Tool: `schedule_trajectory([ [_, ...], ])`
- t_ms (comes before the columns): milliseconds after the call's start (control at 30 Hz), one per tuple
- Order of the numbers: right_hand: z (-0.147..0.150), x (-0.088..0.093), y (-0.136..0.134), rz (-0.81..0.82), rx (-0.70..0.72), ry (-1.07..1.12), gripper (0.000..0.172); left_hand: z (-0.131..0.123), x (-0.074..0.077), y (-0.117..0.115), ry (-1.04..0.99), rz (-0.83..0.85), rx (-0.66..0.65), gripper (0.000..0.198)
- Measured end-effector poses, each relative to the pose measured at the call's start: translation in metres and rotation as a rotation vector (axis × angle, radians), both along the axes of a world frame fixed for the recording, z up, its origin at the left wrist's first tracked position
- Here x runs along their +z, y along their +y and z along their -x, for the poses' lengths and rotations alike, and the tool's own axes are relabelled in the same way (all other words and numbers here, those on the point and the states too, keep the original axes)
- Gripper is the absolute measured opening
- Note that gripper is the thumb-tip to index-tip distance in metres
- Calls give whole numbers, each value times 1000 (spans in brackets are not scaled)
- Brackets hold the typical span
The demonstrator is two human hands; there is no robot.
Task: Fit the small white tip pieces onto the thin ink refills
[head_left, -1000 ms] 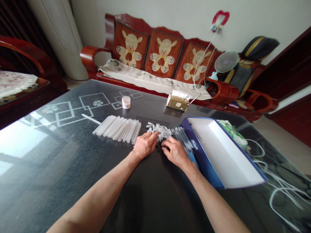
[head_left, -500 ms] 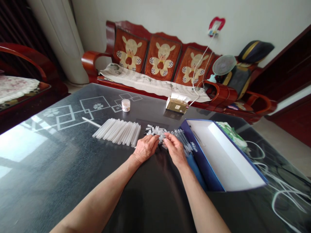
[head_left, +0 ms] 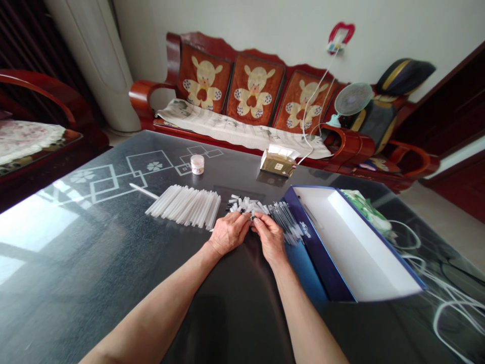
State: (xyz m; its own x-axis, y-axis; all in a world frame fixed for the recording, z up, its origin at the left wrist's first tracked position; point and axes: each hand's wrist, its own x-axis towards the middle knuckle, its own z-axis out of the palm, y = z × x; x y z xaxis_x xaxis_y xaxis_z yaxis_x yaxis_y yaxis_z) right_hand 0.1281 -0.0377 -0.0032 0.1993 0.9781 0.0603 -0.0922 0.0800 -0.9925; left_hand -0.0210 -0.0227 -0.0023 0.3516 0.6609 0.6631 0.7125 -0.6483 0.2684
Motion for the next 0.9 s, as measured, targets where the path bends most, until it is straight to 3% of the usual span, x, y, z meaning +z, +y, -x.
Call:
schedule_trajectory([
  [467,-4,10,-3,-71,52,-235,25,1,2,-1,-69,33,-50,21],
  [767,-7,8,0,-67,60,-169,27,0,7,-4,73,-59,34,28],
  [900,-8,8,-1,-108,43,-259,25,1,8,-3,94,-96,56,28],
])
